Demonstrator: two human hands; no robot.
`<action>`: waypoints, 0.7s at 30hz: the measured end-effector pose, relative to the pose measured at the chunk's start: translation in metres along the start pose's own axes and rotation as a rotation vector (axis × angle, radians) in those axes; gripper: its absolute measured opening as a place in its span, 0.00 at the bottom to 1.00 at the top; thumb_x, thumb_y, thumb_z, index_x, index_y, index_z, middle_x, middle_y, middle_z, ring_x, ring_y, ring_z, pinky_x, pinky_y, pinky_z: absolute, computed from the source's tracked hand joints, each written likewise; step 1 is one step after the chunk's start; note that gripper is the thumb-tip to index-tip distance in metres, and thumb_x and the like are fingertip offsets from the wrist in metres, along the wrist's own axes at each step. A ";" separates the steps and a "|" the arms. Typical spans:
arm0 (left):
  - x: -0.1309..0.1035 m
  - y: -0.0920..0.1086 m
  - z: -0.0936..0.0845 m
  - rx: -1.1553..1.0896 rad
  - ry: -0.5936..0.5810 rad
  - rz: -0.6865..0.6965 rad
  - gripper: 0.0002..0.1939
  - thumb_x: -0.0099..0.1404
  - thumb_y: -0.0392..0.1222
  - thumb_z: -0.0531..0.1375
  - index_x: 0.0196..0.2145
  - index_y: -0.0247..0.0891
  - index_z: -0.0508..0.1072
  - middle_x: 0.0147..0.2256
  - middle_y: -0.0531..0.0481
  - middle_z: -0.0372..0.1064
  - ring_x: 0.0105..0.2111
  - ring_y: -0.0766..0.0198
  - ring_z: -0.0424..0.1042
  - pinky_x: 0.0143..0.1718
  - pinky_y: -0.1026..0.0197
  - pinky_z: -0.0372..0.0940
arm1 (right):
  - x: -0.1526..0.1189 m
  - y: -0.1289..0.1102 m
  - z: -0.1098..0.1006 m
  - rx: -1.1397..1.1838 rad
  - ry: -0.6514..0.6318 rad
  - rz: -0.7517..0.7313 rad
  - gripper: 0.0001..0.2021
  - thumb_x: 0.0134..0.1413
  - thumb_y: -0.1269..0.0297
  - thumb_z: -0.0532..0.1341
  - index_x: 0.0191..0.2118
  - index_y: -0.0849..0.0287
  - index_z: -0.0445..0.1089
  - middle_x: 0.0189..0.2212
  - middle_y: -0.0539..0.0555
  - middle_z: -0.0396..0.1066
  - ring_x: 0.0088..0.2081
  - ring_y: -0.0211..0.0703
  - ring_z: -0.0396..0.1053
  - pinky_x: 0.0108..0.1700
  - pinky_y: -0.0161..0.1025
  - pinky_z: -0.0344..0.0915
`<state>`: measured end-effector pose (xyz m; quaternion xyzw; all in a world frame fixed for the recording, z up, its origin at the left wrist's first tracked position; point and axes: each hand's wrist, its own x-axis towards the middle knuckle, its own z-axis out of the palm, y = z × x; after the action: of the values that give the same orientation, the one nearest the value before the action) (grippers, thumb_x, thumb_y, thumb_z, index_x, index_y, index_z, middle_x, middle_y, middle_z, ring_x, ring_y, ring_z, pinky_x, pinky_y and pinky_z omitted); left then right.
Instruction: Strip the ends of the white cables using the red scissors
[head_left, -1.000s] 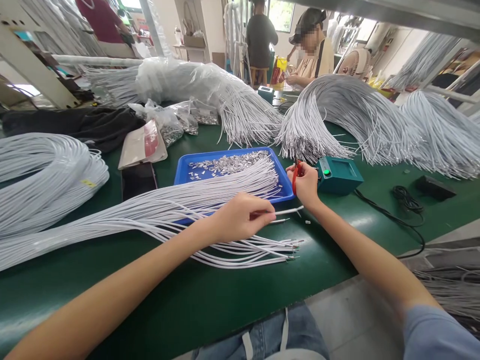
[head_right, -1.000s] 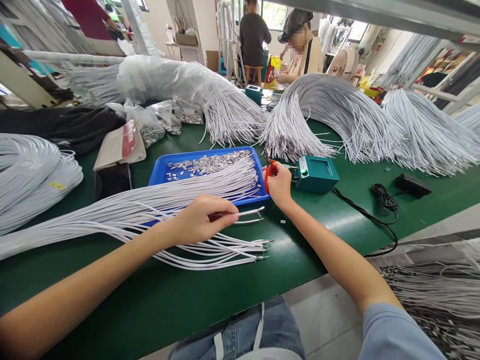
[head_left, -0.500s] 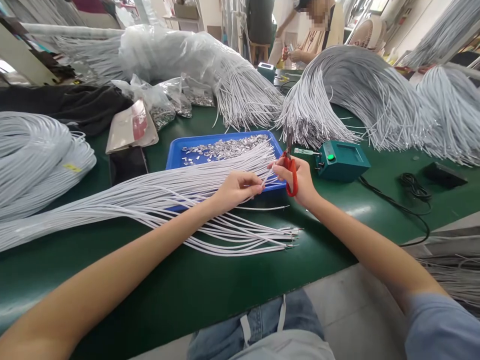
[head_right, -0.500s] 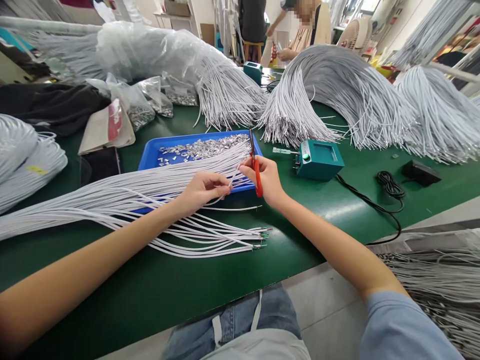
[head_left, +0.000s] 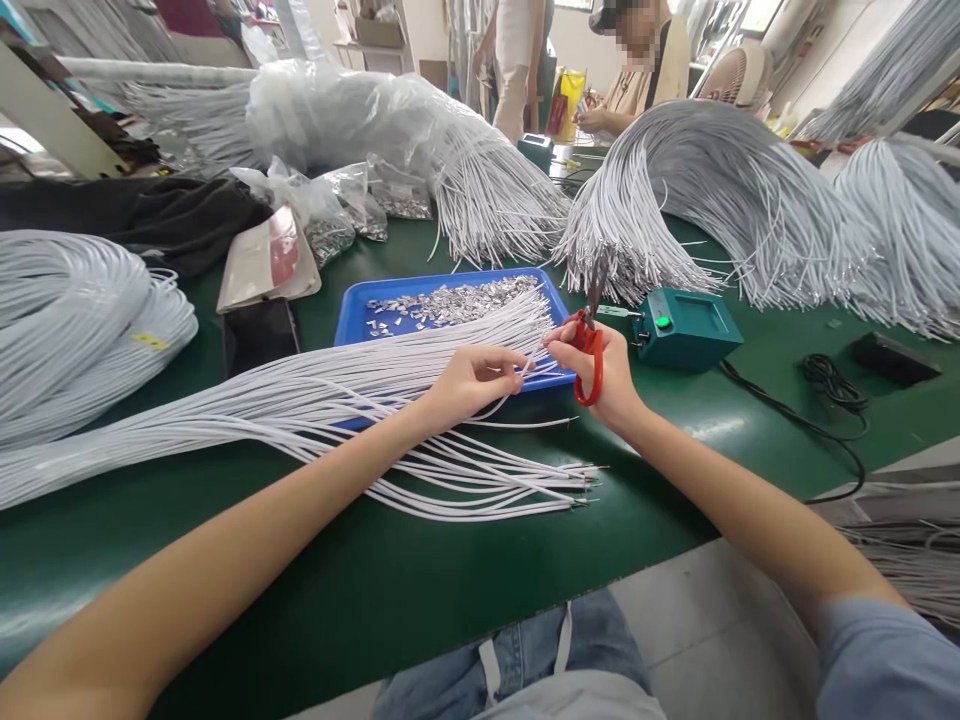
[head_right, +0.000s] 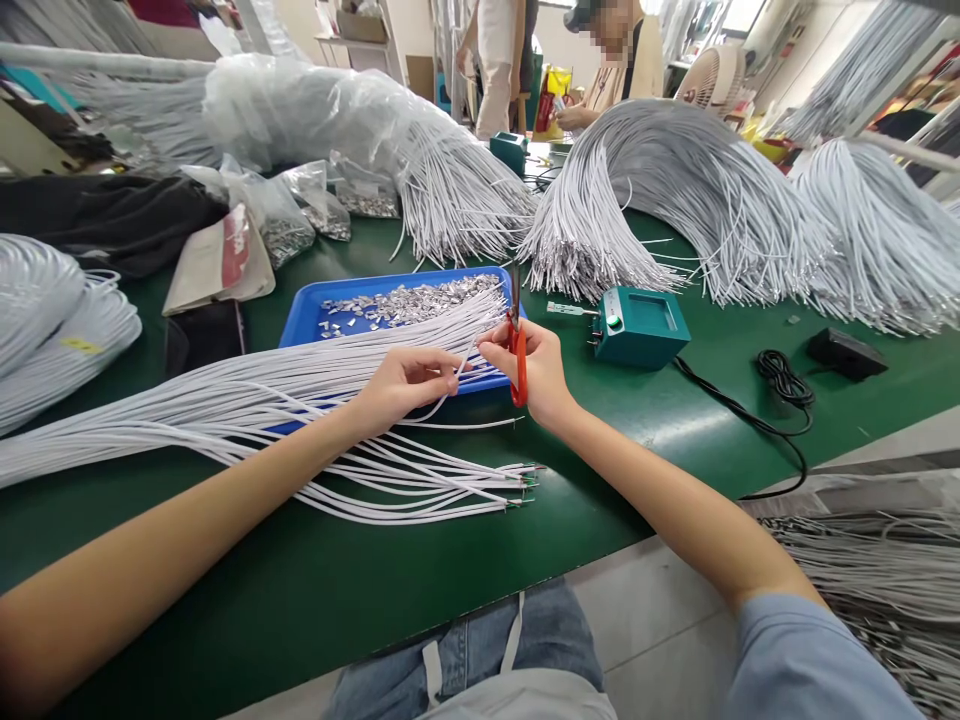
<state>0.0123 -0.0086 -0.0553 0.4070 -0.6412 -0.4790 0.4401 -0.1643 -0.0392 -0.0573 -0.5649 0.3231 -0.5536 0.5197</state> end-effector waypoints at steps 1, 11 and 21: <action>0.000 0.000 0.000 0.004 0.007 -0.002 0.11 0.52 0.41 0.65 0.32 0.30 0.78 0.21 0.52 0.67 0.23 0.69 0.65 0.27 0.66 0.62 | 0.000 -0.001 0.000 0.003 -0.003 -0.011 0.09 0.40 0.66 0.67 0.23 0.58 0.64 0.27 0.49 0.71 0.27 0.36 0.66 0.32 0.37 0.65; 0.002 -0.005 -0.001 -0.040 -0.037 0.046 0.10 0.50 0.38 0.66 0.31 0.29 0.78 0.18 0.54 0.65 0.18 0.74 0.59 0.18 0.71 0.54 | -0.003 -0.001 0.000 -0.024 -0.008 -0.079 0.11 0.41 0.68 0.68 0.24 0.58 0.63 0.24 0.47 0.71 0.27 0.35 0.66 0.32 0.35 0.63; -0.003 0.000 0.002 -0.162 -0.111 0.046 0.15 0.56 0.47 0.67 0.29 0.28 0.77 0.23 0.48 0.72 0.16 0.75 0.61 0.17 0.71 0.57 | -0.014 -0.003 0.007 -0.026 -0.181 -0.053 0.13 0.42 0.64 0.70 0.25 0.58 0.63 0.25 0.48 0.70 0.28 0.38 0.67 0.32 0.37 0.66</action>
<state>0.0111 -0.0052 -0.0562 0.3278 -0.6331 -0.5409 0.4463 -0.1608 -0.0233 -0.0575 -0.6277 0.2666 -0.5097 0.5246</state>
